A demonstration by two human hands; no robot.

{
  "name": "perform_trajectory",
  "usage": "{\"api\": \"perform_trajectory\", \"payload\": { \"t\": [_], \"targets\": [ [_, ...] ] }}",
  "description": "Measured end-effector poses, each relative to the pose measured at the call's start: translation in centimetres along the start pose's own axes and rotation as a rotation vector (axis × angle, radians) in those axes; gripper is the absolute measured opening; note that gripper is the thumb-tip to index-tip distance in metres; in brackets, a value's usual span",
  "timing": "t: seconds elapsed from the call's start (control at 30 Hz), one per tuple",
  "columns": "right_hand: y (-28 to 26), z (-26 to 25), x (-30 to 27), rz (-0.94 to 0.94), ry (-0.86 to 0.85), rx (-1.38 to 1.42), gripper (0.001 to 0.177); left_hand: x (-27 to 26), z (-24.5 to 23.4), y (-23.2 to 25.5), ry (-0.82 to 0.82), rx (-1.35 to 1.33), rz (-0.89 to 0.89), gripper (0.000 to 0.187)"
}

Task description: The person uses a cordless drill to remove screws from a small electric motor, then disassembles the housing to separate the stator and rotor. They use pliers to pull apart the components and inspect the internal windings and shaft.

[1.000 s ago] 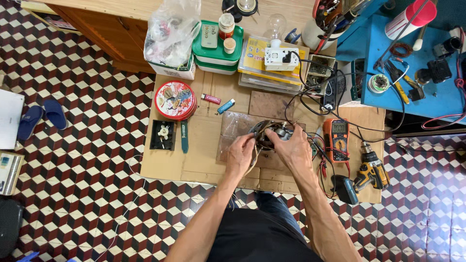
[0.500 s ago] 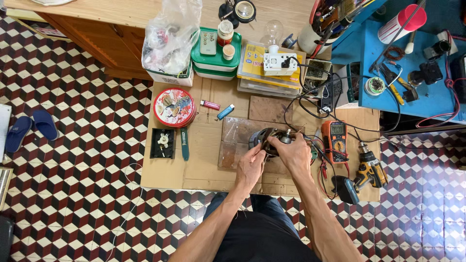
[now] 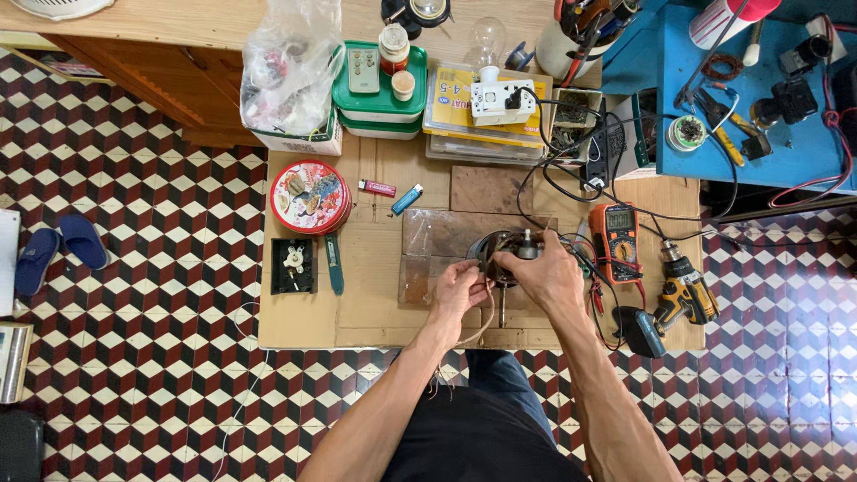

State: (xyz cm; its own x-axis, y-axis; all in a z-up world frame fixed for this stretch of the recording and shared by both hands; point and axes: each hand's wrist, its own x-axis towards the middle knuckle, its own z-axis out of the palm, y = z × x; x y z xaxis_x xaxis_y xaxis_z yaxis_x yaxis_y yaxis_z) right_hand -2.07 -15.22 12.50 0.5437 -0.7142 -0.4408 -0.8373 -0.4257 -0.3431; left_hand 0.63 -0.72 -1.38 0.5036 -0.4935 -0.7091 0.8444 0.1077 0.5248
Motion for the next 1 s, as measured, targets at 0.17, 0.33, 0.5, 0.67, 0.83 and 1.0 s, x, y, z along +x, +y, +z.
{"api": "perform_trajectory", "payload": {
  "t": [0.17, 0.33, 0.5, 0.67, 0.83, 1.0],
  "targets": [
    [3.6, 0.1, -0.1, -0.023, 0.028, 0.170, 0.095, -0.4, 1.1, 1.9, -0.090, 0.240, 0.071, 0.040],
    [4.0, 0.4, 0.5, -0.010, -0.004, 0.325, 0.100, -2.5, 1.7, 6.8, -0.154, 1.190, 0.627, 0.095],
    [6.9, 1.4, -0.2, 0.043, -0.091, 0.679, 0.085, -0.1, 5.3, 8.4, -0.490, 1.289, 0.850, 0.127],
    [10.9, 6.3, -1.9, 0.240, -0.020, 1.333, 0.056, 1.2, 6.8, 8.5, -0.459, 1.581, 0.516, 0.110],
    [11.2, 14.3, -0.6, 0.357, -0.183, 1.648, 0.053, 1.3, 6.0, 8.7, -0.482, 1.488, 0.735, 0.095],
    [11.0, 17.2, -0.4, 0.255, -0.138, 1.776, 0.055, 1.1, 5.0, 8.3, -0.458, 1.489, 0.822, 0.087]
  ]
}}
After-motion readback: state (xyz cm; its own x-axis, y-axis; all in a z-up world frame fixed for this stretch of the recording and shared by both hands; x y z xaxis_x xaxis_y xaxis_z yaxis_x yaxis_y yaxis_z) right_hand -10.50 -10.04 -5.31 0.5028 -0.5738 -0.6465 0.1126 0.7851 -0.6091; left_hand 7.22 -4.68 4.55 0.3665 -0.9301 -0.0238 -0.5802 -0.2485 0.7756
